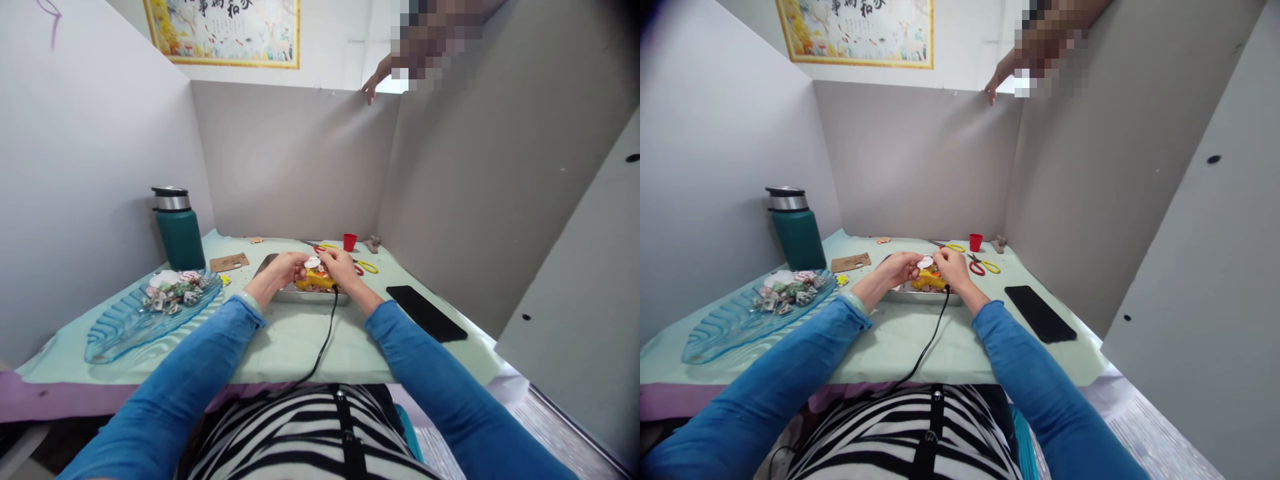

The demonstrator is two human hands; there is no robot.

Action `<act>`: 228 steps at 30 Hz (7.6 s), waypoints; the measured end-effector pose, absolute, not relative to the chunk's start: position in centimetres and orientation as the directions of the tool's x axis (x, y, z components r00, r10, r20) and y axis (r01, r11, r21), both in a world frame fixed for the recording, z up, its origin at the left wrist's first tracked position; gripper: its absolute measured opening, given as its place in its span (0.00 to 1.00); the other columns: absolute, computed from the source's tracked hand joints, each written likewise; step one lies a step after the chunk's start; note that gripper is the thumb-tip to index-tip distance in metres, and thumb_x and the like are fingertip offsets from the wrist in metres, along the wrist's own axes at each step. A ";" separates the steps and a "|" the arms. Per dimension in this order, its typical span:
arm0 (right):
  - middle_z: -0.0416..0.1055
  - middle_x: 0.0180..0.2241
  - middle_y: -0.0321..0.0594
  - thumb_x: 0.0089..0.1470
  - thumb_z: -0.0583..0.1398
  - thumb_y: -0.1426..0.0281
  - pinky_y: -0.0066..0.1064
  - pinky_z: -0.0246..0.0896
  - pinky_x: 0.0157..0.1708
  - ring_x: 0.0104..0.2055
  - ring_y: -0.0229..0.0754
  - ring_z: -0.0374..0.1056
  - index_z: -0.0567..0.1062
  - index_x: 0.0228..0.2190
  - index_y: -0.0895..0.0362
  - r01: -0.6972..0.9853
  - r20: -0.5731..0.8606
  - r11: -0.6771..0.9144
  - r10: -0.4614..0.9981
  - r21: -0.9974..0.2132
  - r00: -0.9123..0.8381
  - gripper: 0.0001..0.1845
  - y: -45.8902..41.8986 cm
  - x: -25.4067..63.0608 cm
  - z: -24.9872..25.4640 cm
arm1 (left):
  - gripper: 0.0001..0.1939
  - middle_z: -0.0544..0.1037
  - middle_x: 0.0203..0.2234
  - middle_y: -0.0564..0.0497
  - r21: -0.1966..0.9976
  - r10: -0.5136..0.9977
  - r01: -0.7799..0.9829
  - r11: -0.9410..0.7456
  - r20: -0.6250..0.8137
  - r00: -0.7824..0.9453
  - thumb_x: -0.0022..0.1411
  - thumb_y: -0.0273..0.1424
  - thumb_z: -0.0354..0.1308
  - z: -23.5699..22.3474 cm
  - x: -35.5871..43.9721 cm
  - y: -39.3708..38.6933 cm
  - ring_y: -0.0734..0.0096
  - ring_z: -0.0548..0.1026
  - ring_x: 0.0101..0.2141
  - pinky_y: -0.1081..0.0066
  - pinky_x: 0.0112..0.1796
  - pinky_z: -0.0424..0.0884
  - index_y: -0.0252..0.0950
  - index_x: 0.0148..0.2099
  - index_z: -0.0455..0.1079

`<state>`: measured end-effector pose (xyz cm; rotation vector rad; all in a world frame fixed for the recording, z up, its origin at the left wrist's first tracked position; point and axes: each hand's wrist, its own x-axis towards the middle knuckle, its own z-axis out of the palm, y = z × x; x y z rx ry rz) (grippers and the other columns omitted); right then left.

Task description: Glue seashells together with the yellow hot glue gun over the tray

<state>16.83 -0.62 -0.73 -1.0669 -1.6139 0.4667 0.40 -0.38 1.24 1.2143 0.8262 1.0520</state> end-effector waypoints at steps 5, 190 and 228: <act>0.62 0.18 0.33 0.52 0.54 0.62 0.30 0.50 0.27 0.25 0.39 0.57 0.64 0.17 0.54 0.404 0.574 0.532 0.818 -0.744 -0.020 0.15 -0.8 16.8 -0.6 | 0.05 0.70 0.16 0.52 0.973 0.943 -0.230 -0.019 0.094 0.321 0.53 0.24 0.62 0.9 0.4 -0.2 0.79 0.66 0.15 0.75 0.20 0.66 0.28 0.26 0.71; 0.59 0.14 0.32 0.47 0.63 0.60 0.30 0.50 0.21 0.18 0.35 0.55 0.63 0.18 0.54 0.182 0.339 0.368 0.925 -0.912 -0.171 0.17 -2.0 17.3 0.2 | 0.05 0.72 0.16 0.51 0.982 0.979 -0.102 -0.159 0.143 -0.143 0.55 0.25 0.64 0.6 -0.2 2.1 0.75 0.72 0.17 0.74 0.26 0.73 0.29 0.29 0.72; 0.60 0.17 0.32 0.45 0.61 0.60 0.29 0.48 0.24 0.23 0.36 0.55 0.68 0.22 0.55 0.323 0.443 0.470 0.882 -0.821 -0.158 0.12 -1.3 17.1 -0.4 | 0.05 0.70 0.14 0.54 0.975 0.982 -0.151 -0.162 0.144 -0.125 0.54 0.25 0.64 0.9 -0.1 1.8 0.79 0.67 0.15 0.75 0.24 0.70 0.30 0.29 0.71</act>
